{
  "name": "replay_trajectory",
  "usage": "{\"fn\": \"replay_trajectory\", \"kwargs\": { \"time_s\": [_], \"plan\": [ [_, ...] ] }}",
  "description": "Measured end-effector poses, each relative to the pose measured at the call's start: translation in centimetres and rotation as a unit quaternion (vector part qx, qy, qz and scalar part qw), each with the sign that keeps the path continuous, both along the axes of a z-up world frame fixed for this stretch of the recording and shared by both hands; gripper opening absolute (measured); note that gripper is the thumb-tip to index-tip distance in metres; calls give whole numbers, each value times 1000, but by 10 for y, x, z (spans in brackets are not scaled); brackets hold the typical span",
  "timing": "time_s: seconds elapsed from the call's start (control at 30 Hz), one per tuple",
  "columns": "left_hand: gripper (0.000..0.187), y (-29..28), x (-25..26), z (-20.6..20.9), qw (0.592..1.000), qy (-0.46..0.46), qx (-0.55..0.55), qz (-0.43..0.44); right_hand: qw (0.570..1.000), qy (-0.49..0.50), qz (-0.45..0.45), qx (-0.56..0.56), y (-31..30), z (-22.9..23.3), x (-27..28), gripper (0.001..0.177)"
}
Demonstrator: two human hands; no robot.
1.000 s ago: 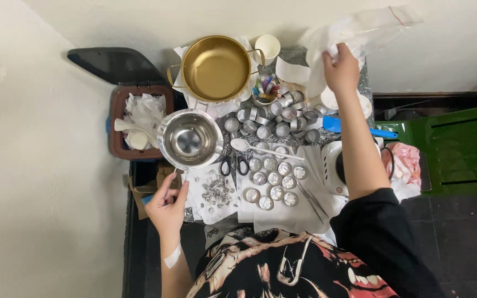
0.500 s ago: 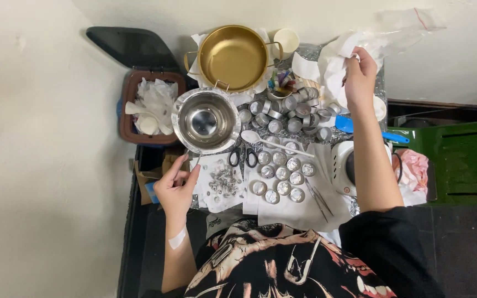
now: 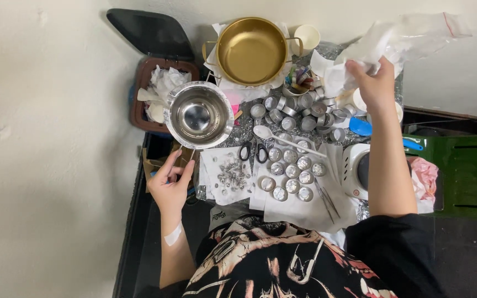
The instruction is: Preparing tea light candles by placing wicks into metal cups.
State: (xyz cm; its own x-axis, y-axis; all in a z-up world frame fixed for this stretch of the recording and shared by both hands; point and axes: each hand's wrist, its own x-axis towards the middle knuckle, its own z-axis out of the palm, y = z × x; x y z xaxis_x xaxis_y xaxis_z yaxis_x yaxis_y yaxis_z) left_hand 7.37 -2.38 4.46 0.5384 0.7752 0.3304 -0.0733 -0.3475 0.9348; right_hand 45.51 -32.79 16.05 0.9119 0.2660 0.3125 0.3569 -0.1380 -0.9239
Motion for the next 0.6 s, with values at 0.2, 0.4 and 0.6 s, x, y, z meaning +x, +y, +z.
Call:
{"fn": "replay_trajectory", "kwargs": {
  "time_s": [0.2, 0.4, 0.6],
  "plan": [
    [42, 5, 3, -3, 1000, -9, 11, 12, 999, -37, -1, -23, 27, 4, -1, 23],
    [41, 17, -6, 12, 987, 15, 142, 75, 994, 102, 29, 32, 77, 4, 3, 23],
    [40, 40, -18, 13, 978, 35, 167, 122, 975, 116, 180, 57, 149, -14, -22, 32]
  ]
}}
